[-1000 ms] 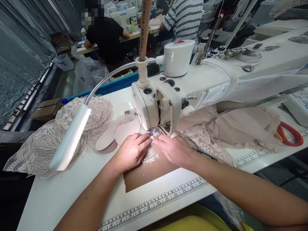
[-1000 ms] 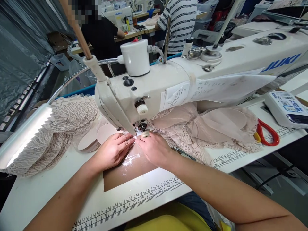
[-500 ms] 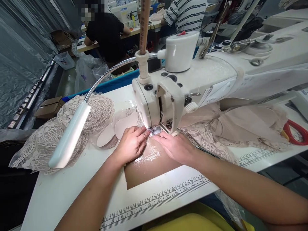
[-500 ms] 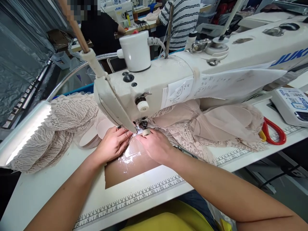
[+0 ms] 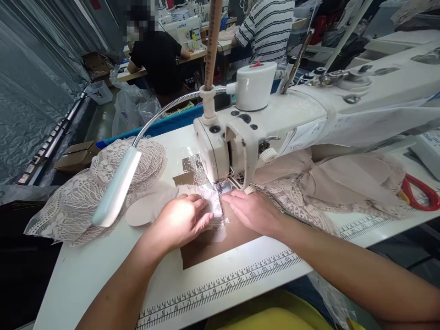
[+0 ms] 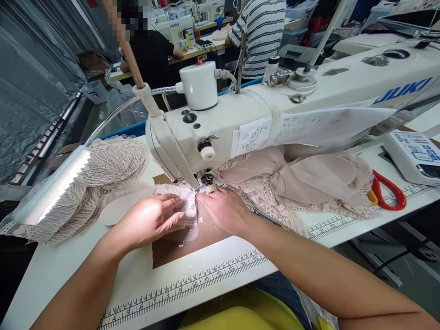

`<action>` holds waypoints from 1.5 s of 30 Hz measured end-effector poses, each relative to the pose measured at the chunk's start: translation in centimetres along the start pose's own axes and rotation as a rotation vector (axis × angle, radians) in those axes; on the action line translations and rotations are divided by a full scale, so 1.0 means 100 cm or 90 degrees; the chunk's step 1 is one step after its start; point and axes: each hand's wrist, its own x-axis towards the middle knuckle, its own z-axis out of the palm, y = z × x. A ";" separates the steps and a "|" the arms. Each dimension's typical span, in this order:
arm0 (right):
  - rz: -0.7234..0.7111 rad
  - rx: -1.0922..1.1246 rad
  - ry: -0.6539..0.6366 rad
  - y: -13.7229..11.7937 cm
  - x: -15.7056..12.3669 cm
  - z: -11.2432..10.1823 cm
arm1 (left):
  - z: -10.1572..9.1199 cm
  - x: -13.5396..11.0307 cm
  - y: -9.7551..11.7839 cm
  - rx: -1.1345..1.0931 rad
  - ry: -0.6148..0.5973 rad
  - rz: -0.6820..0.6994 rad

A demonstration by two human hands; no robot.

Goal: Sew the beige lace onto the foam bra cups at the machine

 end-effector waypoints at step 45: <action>-0.175 0.040 -0.057 0.015 -0.022 -0.013 | 0.035 0.010 0.010 0.026 0.108 0.072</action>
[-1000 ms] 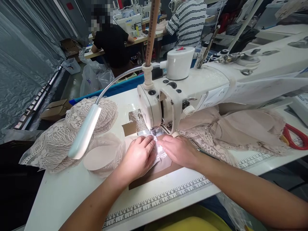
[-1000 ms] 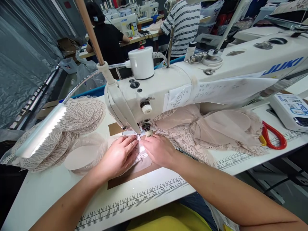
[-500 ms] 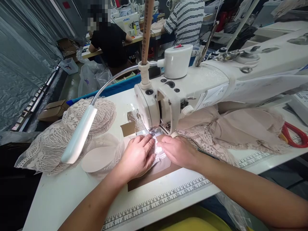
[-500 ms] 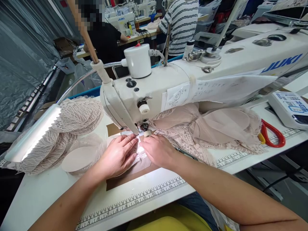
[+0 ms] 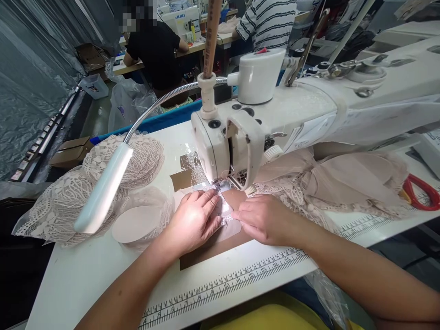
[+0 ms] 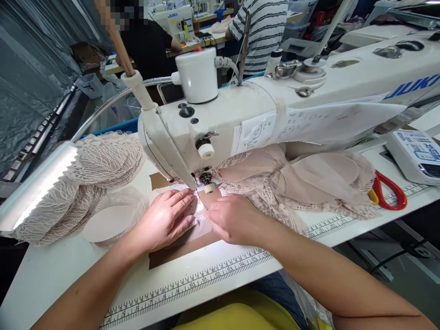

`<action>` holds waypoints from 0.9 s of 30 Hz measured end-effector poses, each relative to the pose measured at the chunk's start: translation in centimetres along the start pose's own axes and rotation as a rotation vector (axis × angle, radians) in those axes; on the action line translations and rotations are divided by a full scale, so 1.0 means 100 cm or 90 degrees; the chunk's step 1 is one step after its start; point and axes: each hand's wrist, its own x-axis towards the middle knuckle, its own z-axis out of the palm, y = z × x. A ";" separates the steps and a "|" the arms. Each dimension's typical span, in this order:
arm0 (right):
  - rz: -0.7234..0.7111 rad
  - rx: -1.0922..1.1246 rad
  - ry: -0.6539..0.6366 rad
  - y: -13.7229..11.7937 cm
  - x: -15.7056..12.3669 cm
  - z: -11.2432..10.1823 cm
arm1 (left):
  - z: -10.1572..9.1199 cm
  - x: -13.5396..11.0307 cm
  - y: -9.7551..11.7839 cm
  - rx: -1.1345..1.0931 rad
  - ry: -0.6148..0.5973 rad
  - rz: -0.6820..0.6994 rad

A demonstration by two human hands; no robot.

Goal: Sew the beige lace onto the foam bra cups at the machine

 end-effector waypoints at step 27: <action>0.011 -0.028 0.017 -0.005 0.004 0.006 | 0.006 0.002 0.000 0.049 0.025 0.043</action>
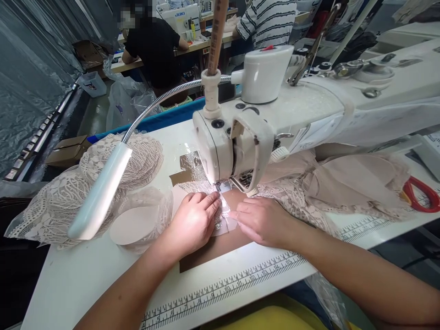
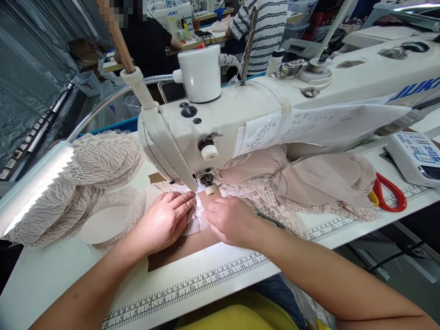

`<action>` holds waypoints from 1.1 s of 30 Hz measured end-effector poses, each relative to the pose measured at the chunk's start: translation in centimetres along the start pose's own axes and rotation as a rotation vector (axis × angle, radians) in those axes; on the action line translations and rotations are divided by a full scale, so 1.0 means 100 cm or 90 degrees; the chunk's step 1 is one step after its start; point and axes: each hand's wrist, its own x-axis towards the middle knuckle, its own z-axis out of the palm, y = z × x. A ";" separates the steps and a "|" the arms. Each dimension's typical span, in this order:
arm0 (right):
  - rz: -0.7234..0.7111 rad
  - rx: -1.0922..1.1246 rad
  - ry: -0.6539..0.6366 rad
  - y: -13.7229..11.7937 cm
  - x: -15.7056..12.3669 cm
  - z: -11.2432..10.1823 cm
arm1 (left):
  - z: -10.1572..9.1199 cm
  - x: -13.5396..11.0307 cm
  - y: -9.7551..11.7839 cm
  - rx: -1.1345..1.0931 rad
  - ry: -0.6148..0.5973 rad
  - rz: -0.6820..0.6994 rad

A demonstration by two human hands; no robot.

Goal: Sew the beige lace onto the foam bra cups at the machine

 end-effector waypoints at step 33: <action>0.163 -0.061 -0.004 -0.005 0.023 0.011 | 0.012 0.004 -0.031 0.017 0.101 -0.160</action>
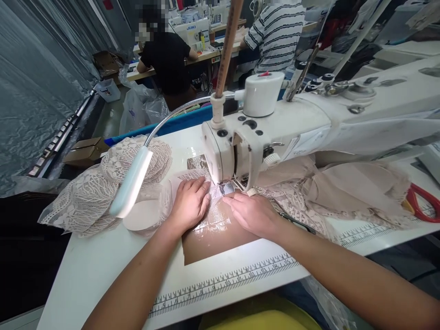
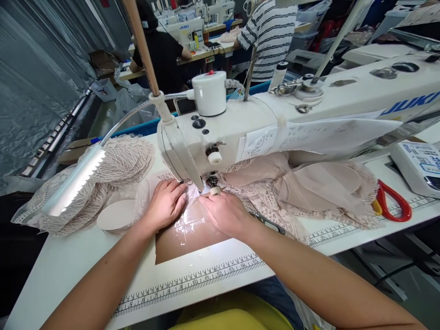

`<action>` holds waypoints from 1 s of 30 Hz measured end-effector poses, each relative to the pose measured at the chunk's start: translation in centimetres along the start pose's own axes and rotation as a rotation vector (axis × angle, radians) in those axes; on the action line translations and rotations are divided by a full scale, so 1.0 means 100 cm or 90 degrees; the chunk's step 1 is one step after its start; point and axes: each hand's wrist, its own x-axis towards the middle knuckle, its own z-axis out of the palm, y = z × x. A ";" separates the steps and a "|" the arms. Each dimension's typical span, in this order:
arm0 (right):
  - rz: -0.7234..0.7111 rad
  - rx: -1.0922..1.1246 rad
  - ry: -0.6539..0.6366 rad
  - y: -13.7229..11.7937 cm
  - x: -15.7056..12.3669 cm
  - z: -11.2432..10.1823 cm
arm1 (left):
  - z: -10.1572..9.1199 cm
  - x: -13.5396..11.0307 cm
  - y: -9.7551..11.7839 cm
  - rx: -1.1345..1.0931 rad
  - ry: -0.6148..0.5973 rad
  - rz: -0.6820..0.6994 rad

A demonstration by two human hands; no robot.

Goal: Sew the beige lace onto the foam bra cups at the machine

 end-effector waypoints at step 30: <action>-0.068 -0.178 -0.043 0.044 -0.108 -0.039 | -0.054 -0.066 0.008 -0.444 -0.107 -0.204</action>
